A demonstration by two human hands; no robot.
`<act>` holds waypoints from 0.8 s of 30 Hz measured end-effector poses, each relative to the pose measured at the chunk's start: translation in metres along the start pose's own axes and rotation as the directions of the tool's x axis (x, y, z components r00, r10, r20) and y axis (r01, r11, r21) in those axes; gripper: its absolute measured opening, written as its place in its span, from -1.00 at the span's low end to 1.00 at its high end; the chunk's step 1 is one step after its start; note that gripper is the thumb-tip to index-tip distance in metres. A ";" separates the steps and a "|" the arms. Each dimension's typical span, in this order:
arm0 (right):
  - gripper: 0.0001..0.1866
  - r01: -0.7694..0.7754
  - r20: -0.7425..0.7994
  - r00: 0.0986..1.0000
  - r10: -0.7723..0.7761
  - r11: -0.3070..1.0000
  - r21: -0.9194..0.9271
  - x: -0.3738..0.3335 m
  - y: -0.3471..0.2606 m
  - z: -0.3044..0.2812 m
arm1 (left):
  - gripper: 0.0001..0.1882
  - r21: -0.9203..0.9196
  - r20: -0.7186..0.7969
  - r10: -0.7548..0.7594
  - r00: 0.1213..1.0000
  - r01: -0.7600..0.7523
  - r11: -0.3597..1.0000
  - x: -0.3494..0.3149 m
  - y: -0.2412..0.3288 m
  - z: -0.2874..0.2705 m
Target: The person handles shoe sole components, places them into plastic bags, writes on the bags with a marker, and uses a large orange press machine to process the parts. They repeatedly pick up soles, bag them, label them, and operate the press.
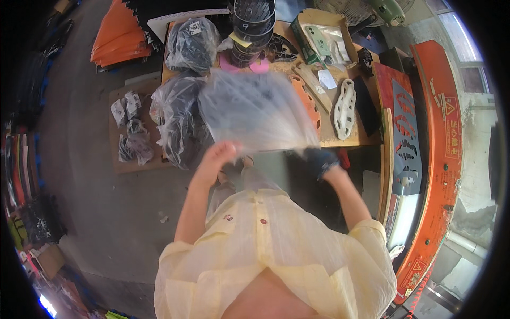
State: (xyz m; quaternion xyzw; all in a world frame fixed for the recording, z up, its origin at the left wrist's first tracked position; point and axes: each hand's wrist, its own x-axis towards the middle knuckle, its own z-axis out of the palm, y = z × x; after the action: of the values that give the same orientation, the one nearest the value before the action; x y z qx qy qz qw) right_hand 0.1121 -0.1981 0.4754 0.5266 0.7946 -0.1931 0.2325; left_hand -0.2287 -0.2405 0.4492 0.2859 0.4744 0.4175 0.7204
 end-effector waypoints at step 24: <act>-0.70 -0.007 -0.012 1.000 0.009 0.983 0.185 0.006 -0.032 0.017 | -0.89 -0.225 -0.219 0.412 0.885 -0.456 0.861 0.058 -0.019 -0.001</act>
State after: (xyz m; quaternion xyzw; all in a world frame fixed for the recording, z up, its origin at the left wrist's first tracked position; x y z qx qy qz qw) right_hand 0.0828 -0.2147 0.4597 0.5503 0.7727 -0.2615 0.1782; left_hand -0.2119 -0.1992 0.4073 0.2497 0.3934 0.6519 0.5983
